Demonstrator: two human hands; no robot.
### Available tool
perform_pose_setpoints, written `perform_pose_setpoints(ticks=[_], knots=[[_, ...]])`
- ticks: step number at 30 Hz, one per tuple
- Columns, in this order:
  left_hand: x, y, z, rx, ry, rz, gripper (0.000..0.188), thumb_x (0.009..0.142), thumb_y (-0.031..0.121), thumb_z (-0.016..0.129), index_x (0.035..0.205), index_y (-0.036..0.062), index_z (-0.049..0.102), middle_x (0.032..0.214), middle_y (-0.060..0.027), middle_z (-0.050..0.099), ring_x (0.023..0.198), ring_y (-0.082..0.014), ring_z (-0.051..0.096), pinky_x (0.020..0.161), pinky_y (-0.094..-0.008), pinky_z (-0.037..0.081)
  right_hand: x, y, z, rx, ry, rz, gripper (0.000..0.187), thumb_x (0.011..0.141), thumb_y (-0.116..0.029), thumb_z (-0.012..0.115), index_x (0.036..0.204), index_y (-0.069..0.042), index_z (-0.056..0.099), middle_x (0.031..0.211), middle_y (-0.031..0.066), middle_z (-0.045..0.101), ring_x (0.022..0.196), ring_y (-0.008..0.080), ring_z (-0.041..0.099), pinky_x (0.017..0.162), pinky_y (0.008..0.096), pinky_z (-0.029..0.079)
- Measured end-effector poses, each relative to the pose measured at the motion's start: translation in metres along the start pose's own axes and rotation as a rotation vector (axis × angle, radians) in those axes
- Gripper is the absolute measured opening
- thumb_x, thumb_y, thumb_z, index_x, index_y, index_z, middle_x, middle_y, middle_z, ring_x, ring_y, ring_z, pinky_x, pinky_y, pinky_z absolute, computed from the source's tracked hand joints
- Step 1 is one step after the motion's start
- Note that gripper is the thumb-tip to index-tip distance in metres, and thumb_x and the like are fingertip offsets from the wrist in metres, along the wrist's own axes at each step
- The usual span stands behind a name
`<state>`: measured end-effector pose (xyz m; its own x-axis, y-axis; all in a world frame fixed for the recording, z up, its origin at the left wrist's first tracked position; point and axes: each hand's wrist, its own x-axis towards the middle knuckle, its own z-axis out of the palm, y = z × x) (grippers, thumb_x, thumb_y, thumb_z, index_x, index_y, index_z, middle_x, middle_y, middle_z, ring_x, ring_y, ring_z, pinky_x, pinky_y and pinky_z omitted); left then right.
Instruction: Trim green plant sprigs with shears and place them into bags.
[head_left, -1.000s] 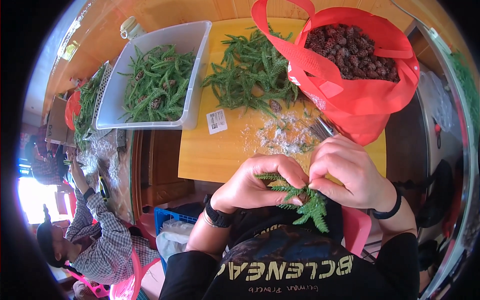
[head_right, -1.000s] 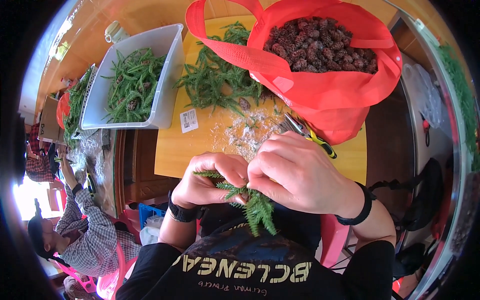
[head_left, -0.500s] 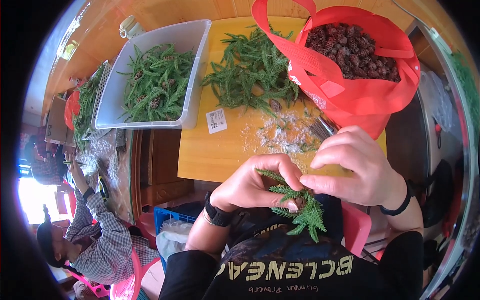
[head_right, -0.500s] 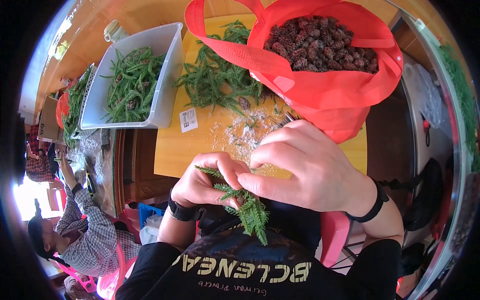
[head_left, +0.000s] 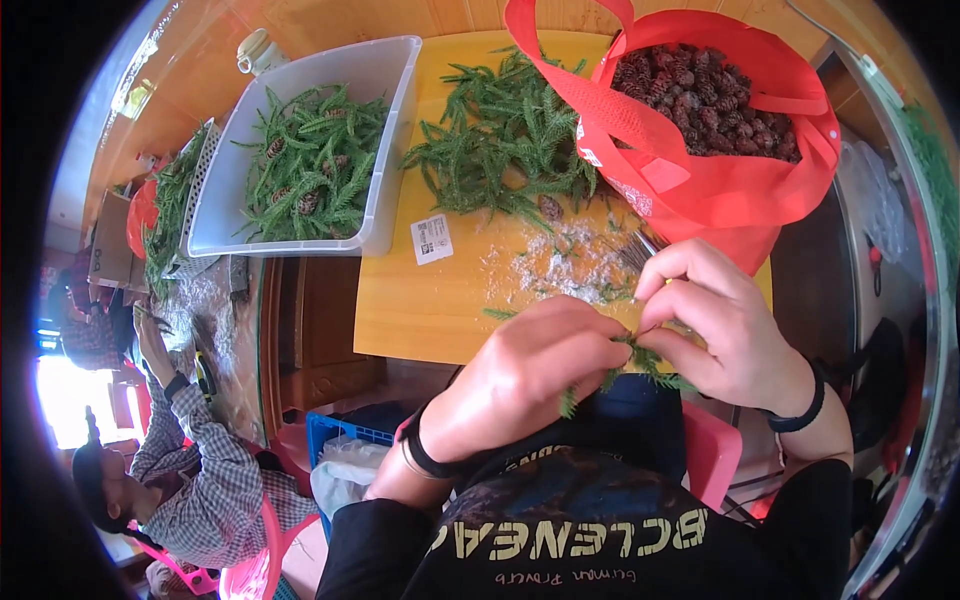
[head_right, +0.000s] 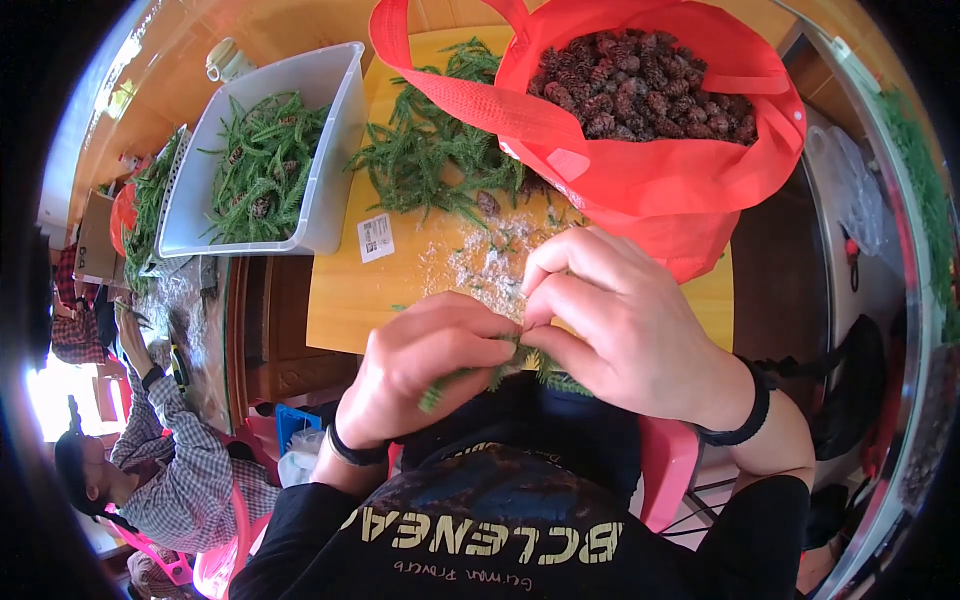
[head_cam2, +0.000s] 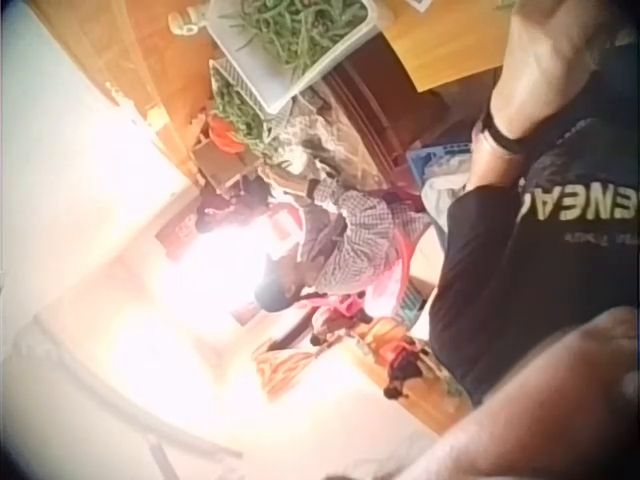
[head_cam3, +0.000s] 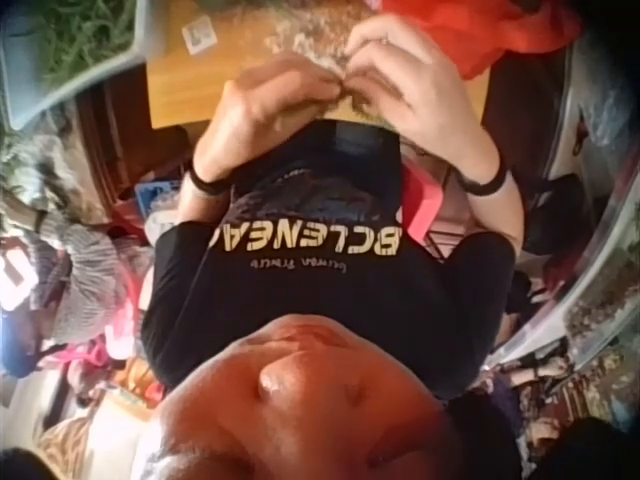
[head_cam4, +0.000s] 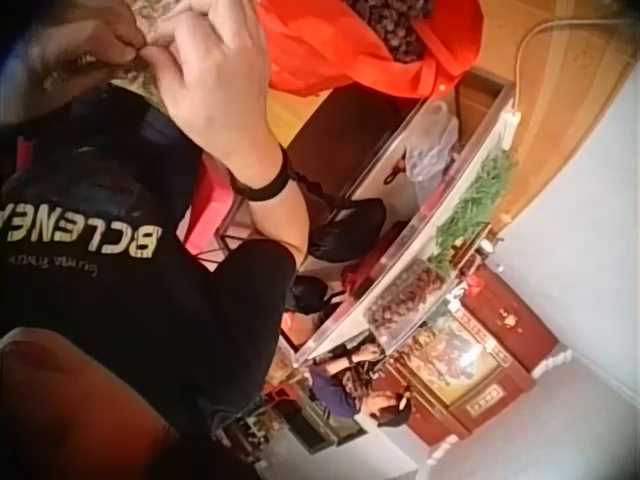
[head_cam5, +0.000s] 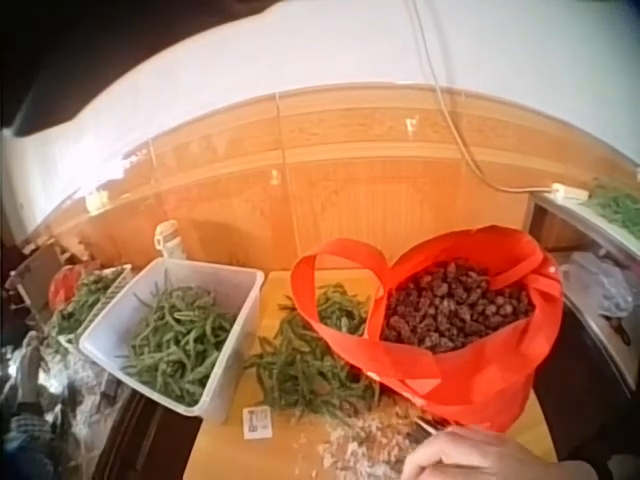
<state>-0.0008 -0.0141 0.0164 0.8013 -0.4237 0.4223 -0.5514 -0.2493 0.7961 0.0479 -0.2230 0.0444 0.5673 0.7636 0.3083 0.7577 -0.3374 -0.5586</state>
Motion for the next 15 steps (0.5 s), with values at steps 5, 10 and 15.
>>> perform_pose_setpoints(ticks=[5, 10, 15], knots=[[-0.01, -0.017, 0.0, -0.673, -0.01, -0.32, 0.023, 0.067, -0.003, 0.077, 0.083, 0.0023, 0.06, 0.093, -0.0099, 0.063, 0.086, -0.0157, 0.061, 0.077, -0.0295, 0.049, 0.003, 0.001, -0.005, -0.159, 0.155, -0.342, 0.034, 0.068, -0.013, 0.072, 0.1, -0.01, 0.059, 0.102, 0.0085, 0.056, 0.09, 0.0266, 0.056, 0.071, 0.0387, 0.044], [-0.013, -0.024, 0.004, -1.009, -0.067, -0.433, 0.027, 0.066, -0.002, 0.078, 0.084, 0.0018, 0.058, 0.093, -0.0095, 0.062, 0.088, -0.0158, 0.06, 0.078, -0.0279, 0.049, 0.004, -0.004, -0.004, -0.318, 0.161, -0.408, 0.015, 0.07, -0.013, 0.066, 0.084, -0.013, 0.064, 0.098, 0.0008, 0.06, 0.09, 0.0195, 0.058, 0.075, 0.0347, 0.044], [-0.012, -0.02, 0.005, -1.061, -0.116, -0.405, 0.021, 0.074, -0.001, 0.072, 0.091, 0.0011, 0.059, 0.094, -0.0043, 0.063, 0.092, -0.0107, 0.058, 0.08, -0.0256, 0.048, 0.0, -0.002, 0.0, -0.419, 0.19, -0.486, 0.02, 0.064, -0.018, 0.071, 0.081, -0.011, 0.063, 0.101, 0.0004, 0.06, 0.092, 0.0211, 0.057, 0.072, 0.0376, 0.044]])
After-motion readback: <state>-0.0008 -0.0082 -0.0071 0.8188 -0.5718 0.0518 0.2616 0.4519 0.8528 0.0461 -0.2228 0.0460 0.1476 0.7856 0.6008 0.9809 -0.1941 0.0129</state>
